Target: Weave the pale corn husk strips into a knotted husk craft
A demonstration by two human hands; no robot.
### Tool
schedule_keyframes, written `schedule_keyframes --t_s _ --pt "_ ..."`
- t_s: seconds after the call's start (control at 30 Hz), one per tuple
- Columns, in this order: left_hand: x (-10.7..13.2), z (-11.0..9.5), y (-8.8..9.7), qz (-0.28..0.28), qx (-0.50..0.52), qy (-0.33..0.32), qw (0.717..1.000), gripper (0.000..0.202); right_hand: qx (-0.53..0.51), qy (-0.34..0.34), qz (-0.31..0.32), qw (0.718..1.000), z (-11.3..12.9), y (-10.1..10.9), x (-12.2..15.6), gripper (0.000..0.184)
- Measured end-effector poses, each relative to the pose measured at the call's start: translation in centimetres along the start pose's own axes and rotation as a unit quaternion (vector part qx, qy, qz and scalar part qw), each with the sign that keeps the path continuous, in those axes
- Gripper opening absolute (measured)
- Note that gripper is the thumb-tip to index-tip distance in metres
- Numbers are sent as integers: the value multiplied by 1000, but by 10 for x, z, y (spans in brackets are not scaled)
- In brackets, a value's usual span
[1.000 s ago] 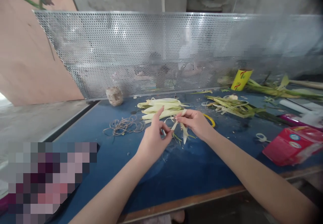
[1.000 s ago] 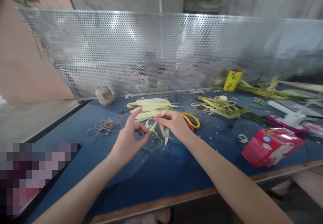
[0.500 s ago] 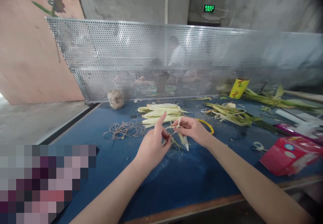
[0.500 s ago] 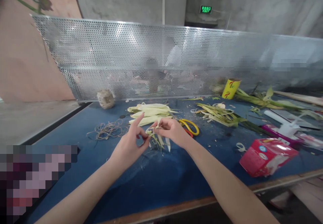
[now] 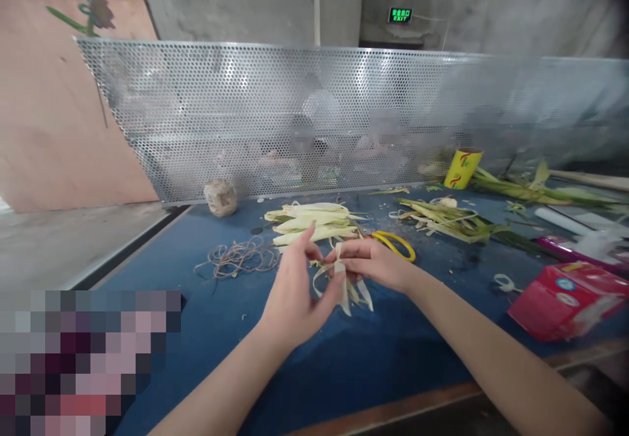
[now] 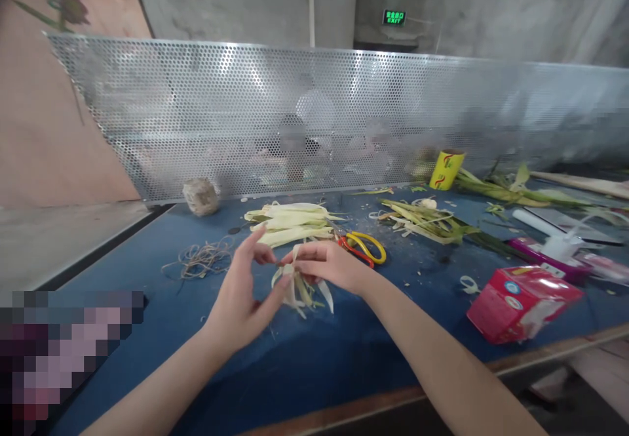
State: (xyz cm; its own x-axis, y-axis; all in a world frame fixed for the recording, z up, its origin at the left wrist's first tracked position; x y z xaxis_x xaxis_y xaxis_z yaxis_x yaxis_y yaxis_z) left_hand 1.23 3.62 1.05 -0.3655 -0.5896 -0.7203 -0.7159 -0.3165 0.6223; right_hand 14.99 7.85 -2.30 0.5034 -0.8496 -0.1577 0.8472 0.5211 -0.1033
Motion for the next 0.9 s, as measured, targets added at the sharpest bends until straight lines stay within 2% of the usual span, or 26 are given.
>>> schedule_keyframes --t_s 0.03,0.07,0.13,0.23,0.3,0.37,0.63,0.8,0.9 --pt "0 1 3 -23 12 -4 1000 59 5 3 9 1000 1 -2 0 23" --pt "-1 3 3 -23 41 5 999 55 11 7 13 1000 2 -3 1 22" --pt "-1 12 -3 7 136 65 989 46 28 20 18 999 5 -5 1 20" --pt "-1 22 -17 63 230 168 956 43 55 36 24 998 9 -6 1 16" --pt "0 27 -24 85 244 218 941 45 79 38 20 996 10 -5 2 14" --pt "-1 30 -25 91 231 241 938 45 110 36 6 993 9 -3 1 13" --pt "-7 33 -24 129 172 215 953 50 126 45 16 991 4 2 -2 11" --pt "-10 27 -31 133 217 170 952 57 120 70 -21 990 6 9 -4 8" --pt "-9 28 -35 137 186 171 958 71 118 78 -41 989 4 14 -5 7"
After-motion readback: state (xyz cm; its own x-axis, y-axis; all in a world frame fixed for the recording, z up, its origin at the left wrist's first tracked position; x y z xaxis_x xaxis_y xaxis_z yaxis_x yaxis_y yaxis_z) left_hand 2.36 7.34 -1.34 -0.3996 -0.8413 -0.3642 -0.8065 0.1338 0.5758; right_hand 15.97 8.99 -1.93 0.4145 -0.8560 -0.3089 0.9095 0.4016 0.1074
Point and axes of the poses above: each hand's wrist, its own x-axis away from the middle knuckle, its own y-axis out of the back of the hand, z = x × y, the point moved 5 cm from there along -x, towards the middle knuckle, and after that the axes turned 11 degrees about -x, right-handed, at the moved point
